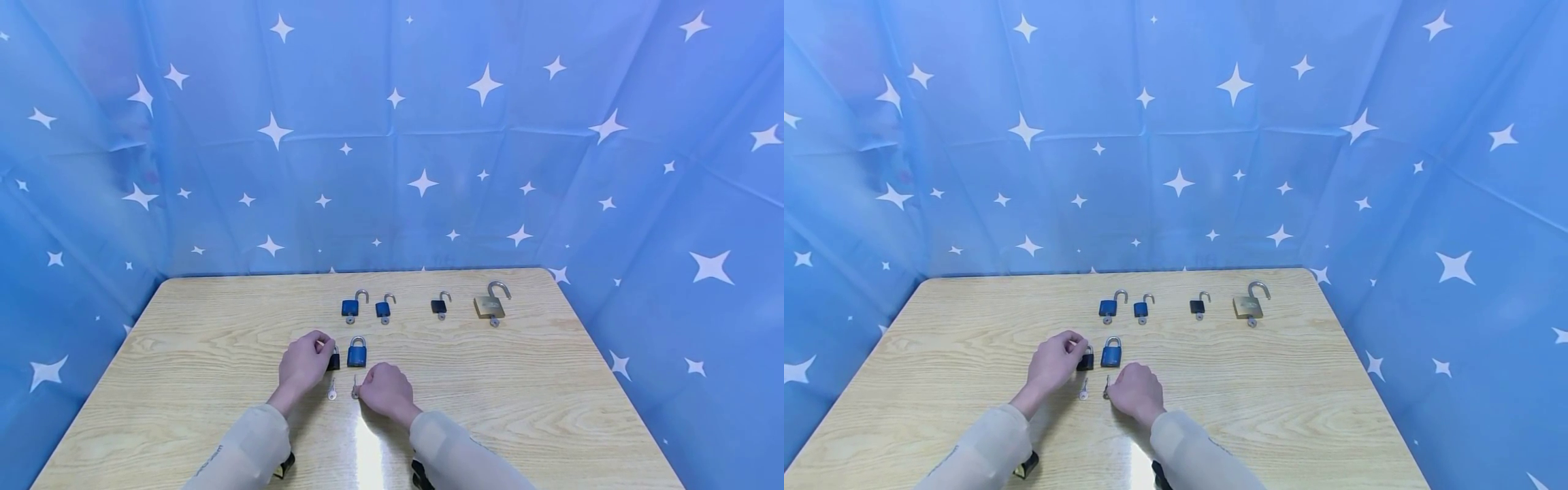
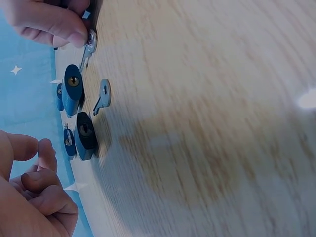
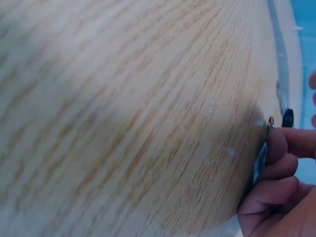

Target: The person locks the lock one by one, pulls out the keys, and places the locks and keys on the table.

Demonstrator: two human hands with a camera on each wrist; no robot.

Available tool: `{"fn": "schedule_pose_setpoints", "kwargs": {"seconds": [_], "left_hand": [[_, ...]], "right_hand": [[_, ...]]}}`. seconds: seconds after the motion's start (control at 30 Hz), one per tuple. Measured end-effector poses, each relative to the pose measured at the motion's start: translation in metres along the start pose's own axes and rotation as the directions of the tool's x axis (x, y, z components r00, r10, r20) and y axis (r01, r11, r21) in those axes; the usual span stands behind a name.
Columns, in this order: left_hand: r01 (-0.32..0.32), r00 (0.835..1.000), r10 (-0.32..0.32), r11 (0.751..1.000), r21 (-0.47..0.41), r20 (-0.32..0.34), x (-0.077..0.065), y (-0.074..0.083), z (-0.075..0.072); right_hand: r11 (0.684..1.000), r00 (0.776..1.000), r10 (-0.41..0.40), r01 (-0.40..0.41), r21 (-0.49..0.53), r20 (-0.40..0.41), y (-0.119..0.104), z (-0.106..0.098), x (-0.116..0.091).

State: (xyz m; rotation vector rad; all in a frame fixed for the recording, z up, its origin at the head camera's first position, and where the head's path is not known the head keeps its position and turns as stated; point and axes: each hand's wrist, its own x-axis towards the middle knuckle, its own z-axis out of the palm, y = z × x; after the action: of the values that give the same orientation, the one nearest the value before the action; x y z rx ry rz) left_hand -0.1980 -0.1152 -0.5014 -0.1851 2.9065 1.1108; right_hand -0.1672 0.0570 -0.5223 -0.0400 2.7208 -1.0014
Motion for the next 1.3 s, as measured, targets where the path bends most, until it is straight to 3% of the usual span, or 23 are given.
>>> {"fn": "schedule_pose_setpoints", "kwargs": {"seconds": [0.3, 0.73, 1.0, 1.3], "left_hand": [[0.006, 1.000, -0.005, 1.000, -0.016, 0.005, 0.001, 0.002, 0.001], [0.002, 1.000, -0.002, 1.000, -0.011, 0.012, 0.004, 0.006, -0.001], [-0.013, 1.000, 0.013, 1.000, 0.002, 0.010, 0.010, 0.010, -0.003], [-0.036, 0.999, 0.036, 0.999, 0.018, 0.016, 0.021, 0.017, -0.001]], "right_hand": [[0.999, 1.000, -0.031, 0.031, 0.030, -0.003, 0.002, -0.004, -0.003], [0.993, 0.998, -0.070, 0.070, 0.094, -0.007, 0.008, -0.035, -0.012], [0.993, 1.000, -0.011, 0.014, 0.117, -0.029, 0.020, -0.058, -0.009], [0.993, 0.999, 0.021, -0.017, 0.114, -0.039, 0.029, -0.070, -0.006]]}}
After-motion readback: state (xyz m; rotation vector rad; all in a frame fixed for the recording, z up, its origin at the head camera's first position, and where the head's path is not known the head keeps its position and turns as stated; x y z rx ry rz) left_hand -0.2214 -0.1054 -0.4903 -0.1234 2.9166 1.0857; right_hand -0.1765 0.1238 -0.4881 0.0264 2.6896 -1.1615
